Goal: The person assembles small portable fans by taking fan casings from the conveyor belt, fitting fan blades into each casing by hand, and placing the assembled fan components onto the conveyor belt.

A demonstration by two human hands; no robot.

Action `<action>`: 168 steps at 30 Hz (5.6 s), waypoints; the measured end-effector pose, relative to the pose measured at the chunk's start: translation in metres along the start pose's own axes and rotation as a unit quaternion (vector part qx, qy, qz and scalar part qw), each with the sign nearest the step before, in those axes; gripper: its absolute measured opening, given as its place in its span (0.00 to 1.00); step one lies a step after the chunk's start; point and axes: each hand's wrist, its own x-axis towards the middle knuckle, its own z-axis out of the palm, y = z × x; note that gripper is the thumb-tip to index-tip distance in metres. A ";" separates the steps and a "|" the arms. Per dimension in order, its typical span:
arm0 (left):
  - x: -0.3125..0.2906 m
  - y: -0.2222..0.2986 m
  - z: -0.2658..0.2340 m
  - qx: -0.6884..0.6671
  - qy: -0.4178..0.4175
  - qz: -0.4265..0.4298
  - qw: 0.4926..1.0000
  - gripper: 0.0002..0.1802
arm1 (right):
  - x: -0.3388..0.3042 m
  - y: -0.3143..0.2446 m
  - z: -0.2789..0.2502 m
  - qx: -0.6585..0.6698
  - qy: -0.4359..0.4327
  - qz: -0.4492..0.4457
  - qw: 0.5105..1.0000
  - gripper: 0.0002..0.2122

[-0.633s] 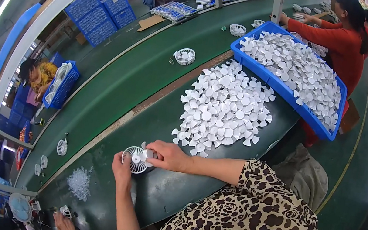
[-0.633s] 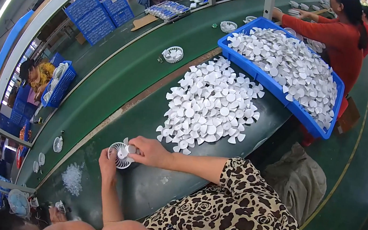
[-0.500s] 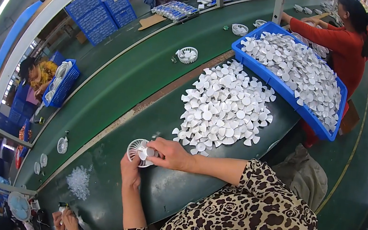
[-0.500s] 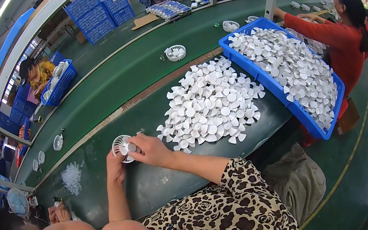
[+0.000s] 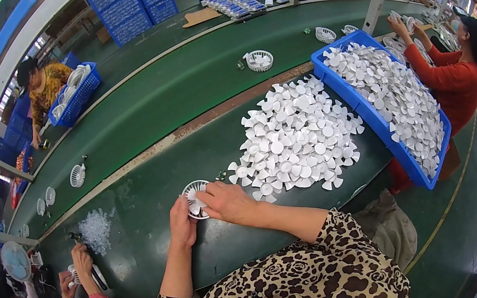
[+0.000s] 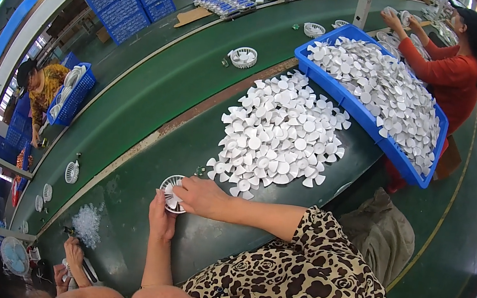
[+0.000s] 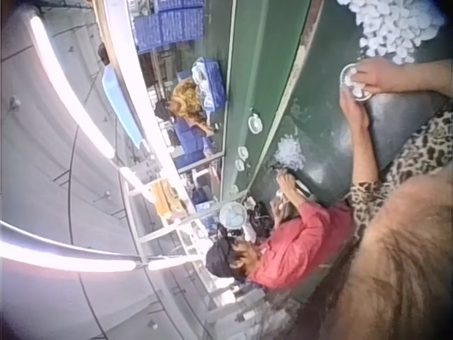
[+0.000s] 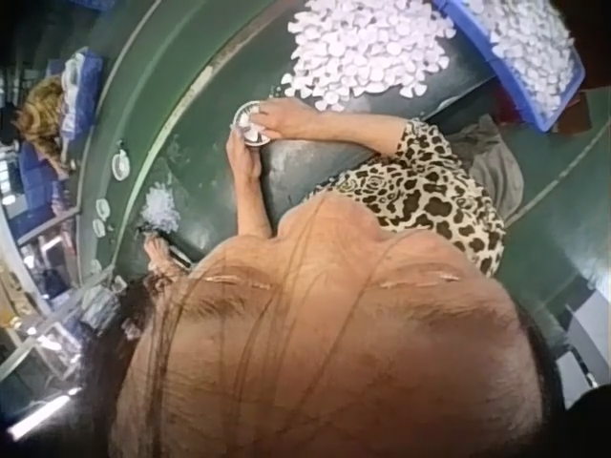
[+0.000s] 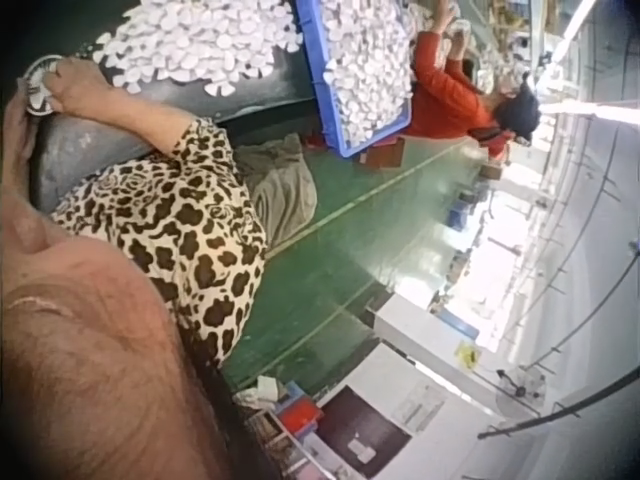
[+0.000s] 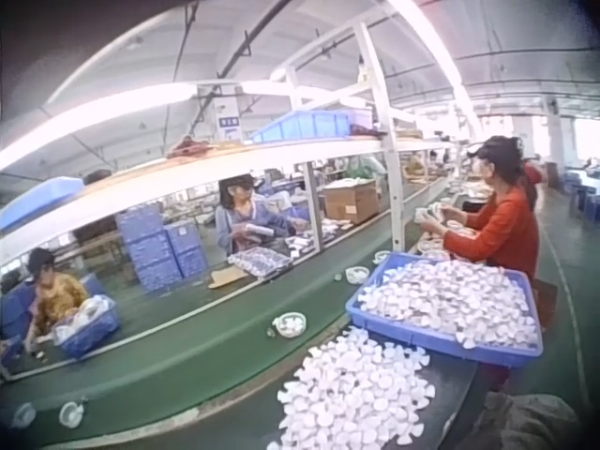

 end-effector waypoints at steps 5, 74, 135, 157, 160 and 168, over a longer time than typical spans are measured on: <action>-0.005 -0.005 0.012 0.139 0.018 0.090 0.986 0.15 | 0.000 0.000 0.002 -0.014 -0.015 -0.001 1.000 0.13; 0.016 -0.008 -0.009 0.339 0.073 0.194 0.918 0.11 | 0.018 0.026 0.010 0.146 -0.144 0.126 0.971 0.14; -0.125 0.140 0.092 -0.195 -0.452 0.387 0.780 0.06 | 0.017 0.006 0.012 0.005 -0.029 0.010 1.000 0.18; 0.206 0.105 -0.073 0.823 0.211 0.307 0.428 0.10 | 0.014 0.010 0.030 -0.008 -0.054 -0.083 0.995 0.12; 0.171 0.102 -0.056 0.827 0.198 0.353 0.389 0.10 | 0.015 0.007 0.035 0.015 -0.069 -0.080 0.994 0.12; 0.069 0.075 -0.015 0.767 0.112 0.214 0.595 0.09 | 0.014 0.010 0.034 -0.004 -0.068 -0.082 0.994 0.12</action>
